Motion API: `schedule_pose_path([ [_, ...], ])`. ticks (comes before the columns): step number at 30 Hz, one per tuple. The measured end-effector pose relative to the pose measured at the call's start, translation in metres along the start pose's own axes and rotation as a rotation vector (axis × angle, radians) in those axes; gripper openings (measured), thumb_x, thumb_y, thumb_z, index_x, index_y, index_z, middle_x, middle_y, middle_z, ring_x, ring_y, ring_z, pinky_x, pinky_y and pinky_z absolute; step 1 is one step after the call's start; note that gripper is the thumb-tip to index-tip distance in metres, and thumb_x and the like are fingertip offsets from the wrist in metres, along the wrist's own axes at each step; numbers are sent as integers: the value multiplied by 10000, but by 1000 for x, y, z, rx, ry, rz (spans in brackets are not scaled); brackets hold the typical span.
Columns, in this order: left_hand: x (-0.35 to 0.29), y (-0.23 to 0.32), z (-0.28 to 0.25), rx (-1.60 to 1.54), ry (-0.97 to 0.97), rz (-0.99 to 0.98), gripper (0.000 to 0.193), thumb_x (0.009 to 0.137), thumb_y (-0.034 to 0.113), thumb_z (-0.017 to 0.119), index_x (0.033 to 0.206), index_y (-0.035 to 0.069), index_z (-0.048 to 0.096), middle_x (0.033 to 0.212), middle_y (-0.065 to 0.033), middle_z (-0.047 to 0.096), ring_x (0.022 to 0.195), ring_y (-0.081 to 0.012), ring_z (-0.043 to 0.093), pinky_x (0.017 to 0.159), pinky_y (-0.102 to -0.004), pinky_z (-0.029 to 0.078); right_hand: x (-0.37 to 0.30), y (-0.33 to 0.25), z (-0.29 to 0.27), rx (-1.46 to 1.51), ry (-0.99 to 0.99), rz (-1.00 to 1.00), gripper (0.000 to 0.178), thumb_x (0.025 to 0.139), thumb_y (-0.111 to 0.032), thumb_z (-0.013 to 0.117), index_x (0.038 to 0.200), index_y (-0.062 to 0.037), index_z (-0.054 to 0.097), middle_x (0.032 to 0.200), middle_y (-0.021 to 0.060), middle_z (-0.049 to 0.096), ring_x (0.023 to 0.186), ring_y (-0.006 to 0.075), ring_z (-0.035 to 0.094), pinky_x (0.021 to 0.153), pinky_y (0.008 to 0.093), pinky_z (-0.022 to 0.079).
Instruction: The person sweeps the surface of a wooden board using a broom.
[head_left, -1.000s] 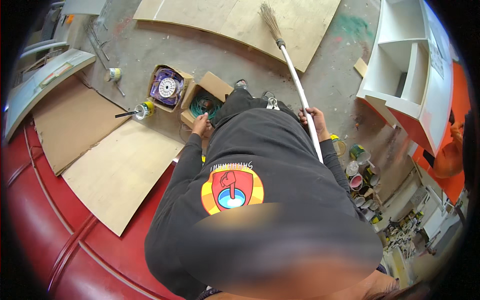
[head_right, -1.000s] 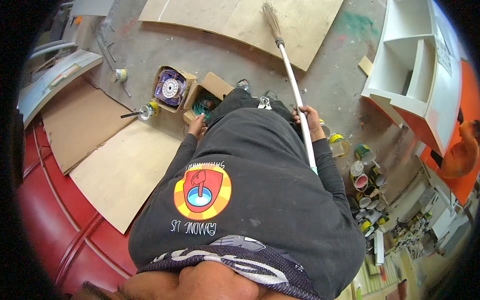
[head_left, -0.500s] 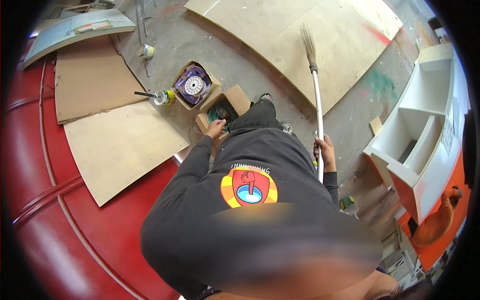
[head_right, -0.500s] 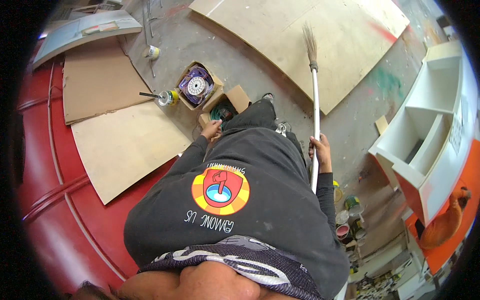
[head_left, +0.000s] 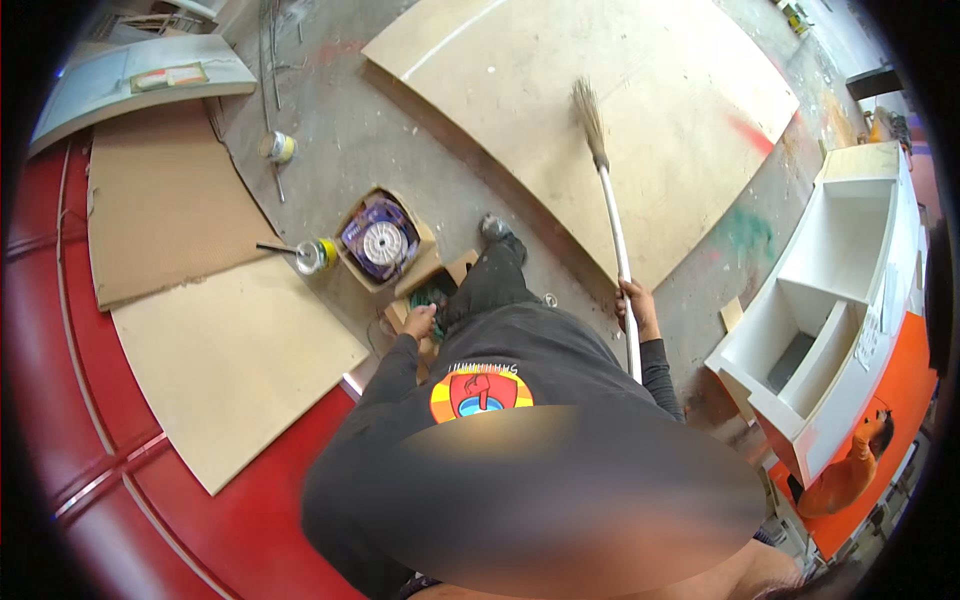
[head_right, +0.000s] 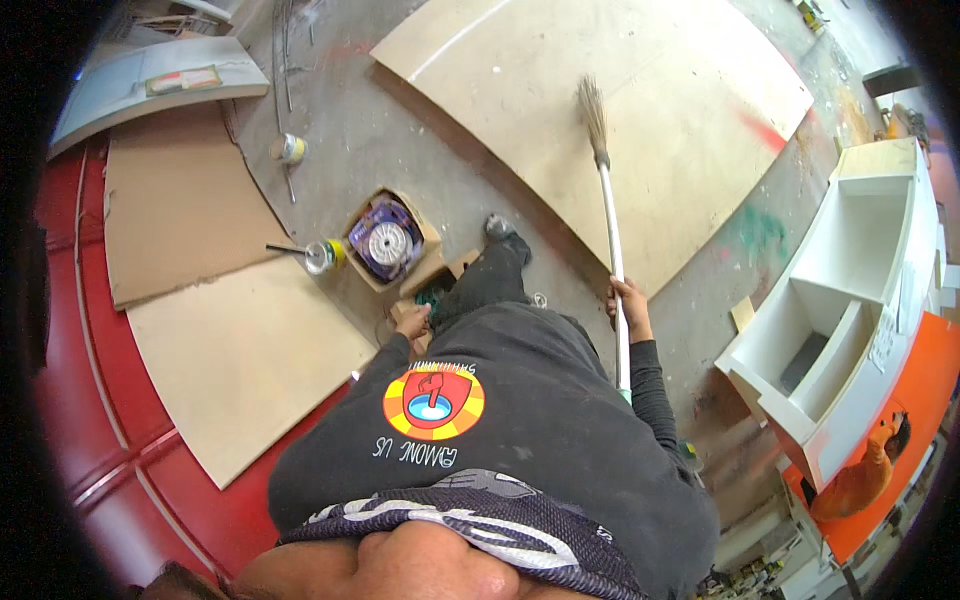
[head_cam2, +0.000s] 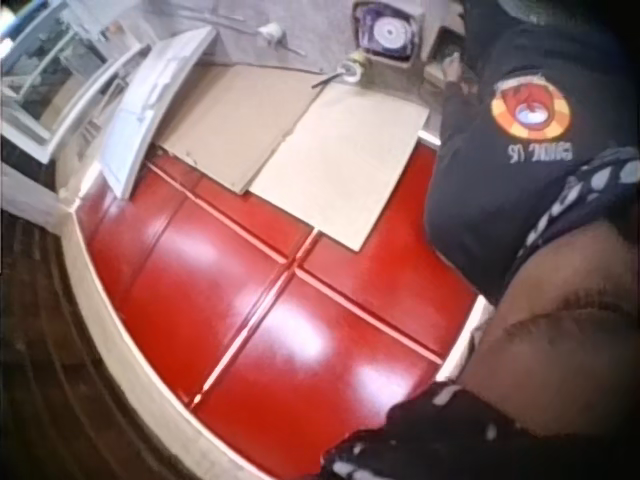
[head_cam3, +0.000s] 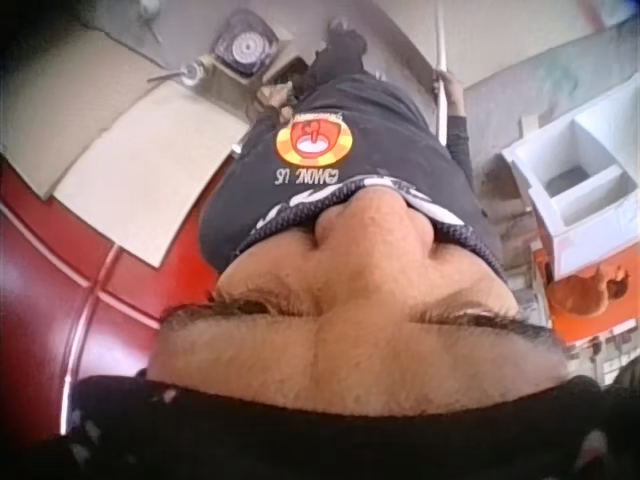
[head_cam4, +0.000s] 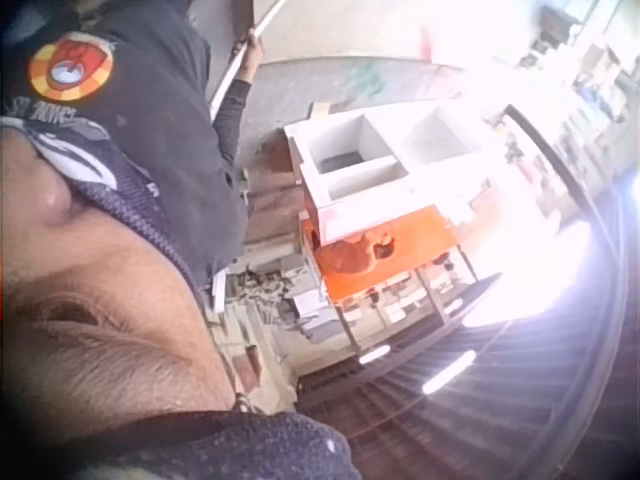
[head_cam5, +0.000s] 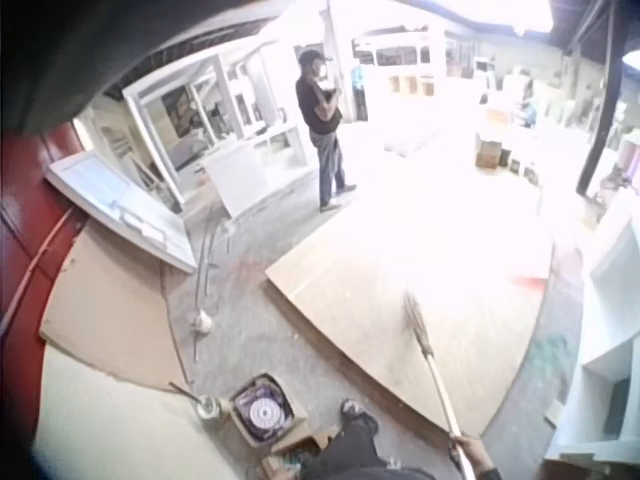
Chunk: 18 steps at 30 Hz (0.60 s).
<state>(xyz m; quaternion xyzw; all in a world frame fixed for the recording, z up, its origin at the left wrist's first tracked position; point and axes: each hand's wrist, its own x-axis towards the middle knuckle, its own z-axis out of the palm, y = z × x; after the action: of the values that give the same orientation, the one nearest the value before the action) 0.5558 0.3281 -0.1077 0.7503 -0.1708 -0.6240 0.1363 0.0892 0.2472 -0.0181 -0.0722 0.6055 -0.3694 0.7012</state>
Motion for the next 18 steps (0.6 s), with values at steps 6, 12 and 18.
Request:
schedule_pose_path([
  [6, 35, 95, -49, -231, 110, 51, 253, 840, 323, 483, 951, 98, 515, 721, 12, 486, 575, -78, 464, 483, -228, 383, 66, -39, 63, -71, 93, 160, 142, 797, -212, 521, 857, -100, 457, 599, 14, 468, 385, 90, 404, 315, 210, 346],
  [12, 60, 164, -105, -349, 142, 114, 214, 857, 273, 469, 883, 63, 502, 691, 10, 465, 587, -69, 459, 501, -203, 370, 149, -118, 115, -67, 129, 175, 348, 843, -371, 410, 724, -48, 461, 549, 26, 453, 383, 107, 414, 324, 218, 357],
  [18, 84, 228, -141, -372, 181, 307, 261, 855, 265, 472, 930, 22, 529, 733, -3, 493, 629, -82, 476, 570, -231, 412, 217, -173, 181, -185, 106, 143, 352, 857, -365, 386, 920, -19, 405, 621, 67, 469, 463, 148, 467, 382, 232, 413],
])
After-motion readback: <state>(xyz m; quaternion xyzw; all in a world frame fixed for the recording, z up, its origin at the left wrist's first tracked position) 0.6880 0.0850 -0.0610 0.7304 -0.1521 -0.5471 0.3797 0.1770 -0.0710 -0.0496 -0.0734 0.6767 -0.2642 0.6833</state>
